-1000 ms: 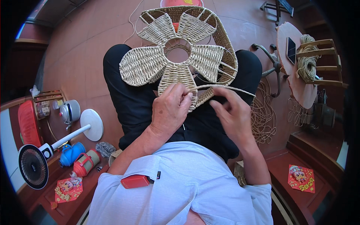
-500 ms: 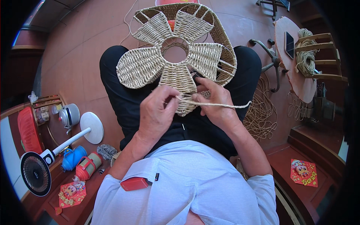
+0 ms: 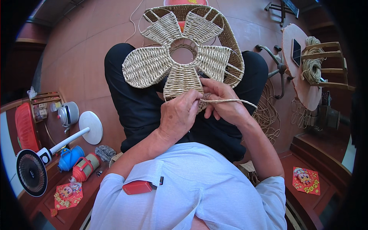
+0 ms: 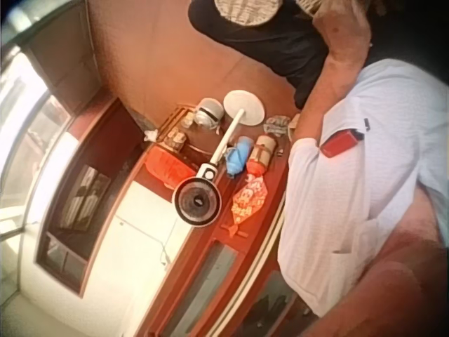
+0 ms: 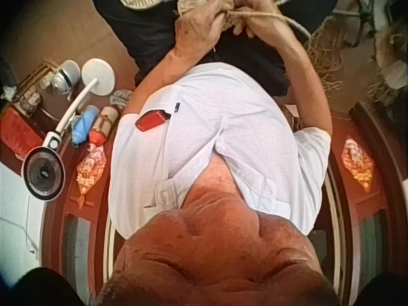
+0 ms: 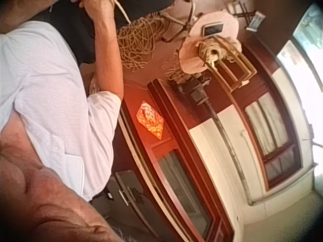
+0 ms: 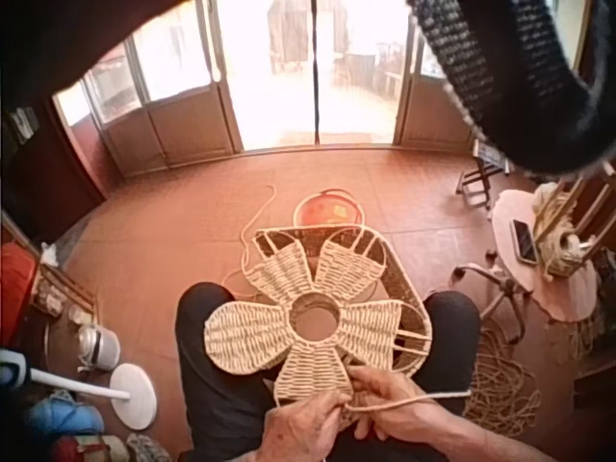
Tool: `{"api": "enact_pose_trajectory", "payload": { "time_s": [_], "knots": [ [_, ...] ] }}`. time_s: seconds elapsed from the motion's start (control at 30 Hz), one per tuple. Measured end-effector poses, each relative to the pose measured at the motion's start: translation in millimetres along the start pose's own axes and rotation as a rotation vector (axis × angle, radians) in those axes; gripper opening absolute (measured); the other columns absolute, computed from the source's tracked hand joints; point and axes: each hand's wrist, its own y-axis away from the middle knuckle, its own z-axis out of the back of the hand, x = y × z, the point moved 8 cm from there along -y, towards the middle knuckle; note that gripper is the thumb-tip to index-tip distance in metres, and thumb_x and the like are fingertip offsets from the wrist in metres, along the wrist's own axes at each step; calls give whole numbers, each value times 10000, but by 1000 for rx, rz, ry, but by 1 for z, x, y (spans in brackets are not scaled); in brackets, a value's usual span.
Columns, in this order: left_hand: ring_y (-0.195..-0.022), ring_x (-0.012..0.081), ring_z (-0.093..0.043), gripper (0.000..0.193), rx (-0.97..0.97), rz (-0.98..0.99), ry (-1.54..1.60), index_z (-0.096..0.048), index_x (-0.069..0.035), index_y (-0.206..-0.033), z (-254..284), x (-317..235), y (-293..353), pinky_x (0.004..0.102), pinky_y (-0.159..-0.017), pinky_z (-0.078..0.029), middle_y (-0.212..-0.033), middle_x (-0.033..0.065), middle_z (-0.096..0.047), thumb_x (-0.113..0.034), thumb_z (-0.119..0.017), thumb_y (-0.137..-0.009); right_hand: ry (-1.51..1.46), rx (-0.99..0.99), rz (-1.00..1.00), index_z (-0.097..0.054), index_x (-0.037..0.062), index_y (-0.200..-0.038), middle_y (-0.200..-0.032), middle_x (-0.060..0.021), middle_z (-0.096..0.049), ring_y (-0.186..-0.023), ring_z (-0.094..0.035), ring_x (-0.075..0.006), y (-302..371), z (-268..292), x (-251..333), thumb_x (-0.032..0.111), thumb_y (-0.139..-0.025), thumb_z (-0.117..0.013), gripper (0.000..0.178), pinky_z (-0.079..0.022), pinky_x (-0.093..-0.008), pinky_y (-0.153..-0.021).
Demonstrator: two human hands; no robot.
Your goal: Weaving a floral-shaped straw basket using lengths of natural fiber rope.
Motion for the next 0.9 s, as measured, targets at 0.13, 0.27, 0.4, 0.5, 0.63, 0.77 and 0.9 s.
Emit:
{"api": "enact_pose_trajectory", "payload": {
  "time_s": [0.13,0.27,0.4,0.5,0.63,0.77,0.9],
  "knots": [
    [-837,334,-798,145,3,87,13,-734,-94,-1137,-3,6,-1,417,-727,-610,-926,121,-786,-70,-714,-995,243,28,-23,-612,-63,-1407,-1032,-135,-745,-629,-732,-164,1,1,3,-68,-996,-532,418,-534,-297,-479],
    [-821,292,-810,174,-16,46,10,-720,-79,-1168,-1,5,-1,394,-703,-607,-894,125,-782,-57,-716,-995,596,-53,36,-631,-42,-1436,-1008,-89,-741,-642,-711,-130,-1,0,4,-12,-1060,-576,381,-501,-276,-460],
    [-721,178,-764,160,-107,197,355,-691,-42,-1207,6,19,7,329,-647,-588,-929,113,-794,-36,-682,-1047,867,-332,705,-641,-5,-1349,-982,-64,-702,-663,-687,-102,30,-9,43,-29,-1038,-554,324,-490,-291,-484],
    [-697,92,-700,123,-157,361,640,-678,-23,-1193,8,34,19,285,-626,-565,-956,98,-777,-25,-658,-1072,-389,-107,1,-617,15,-1422,-928,30,-569,-565,-341,-7,32,18,-14,-28,-999,-494,443,-276,-181,-447],
    [-751,88,-664,95,-129,128,435,-685,-9,-1151,12,14,17,260,-672,-561,-1029,65,-752,-5,-680,-1056,-499,-110,-27,-596,-4,-1419,-867,24,-554,-540,-329,-3,61,60,-11,67,-980,-498,456,-268,-180,-417],
    [-818,268,-731,242,-152,-277,113,-700,-60,-1161,1,-26,6,352,-743,-608,-1054,108,-728,-21,-783,-937,-431,-433,73,-565,54,-1382,-783,102,-449,-549,-343,33,118,174,-13,124,-990,-670,412,-266,-145,-407],
    [-991,258,-728,300,-66,-363,-104,-680,-74,-1201,-25,-41,-7,402,-836,-606,-1108,81,-695,-127,-810,-937,-491,-878,95,-672,91,-1142,-790,81,-559,-501,-355,8,217,363,-61,94,-984,-723,166,-235,-190,-382]
  ]
}}
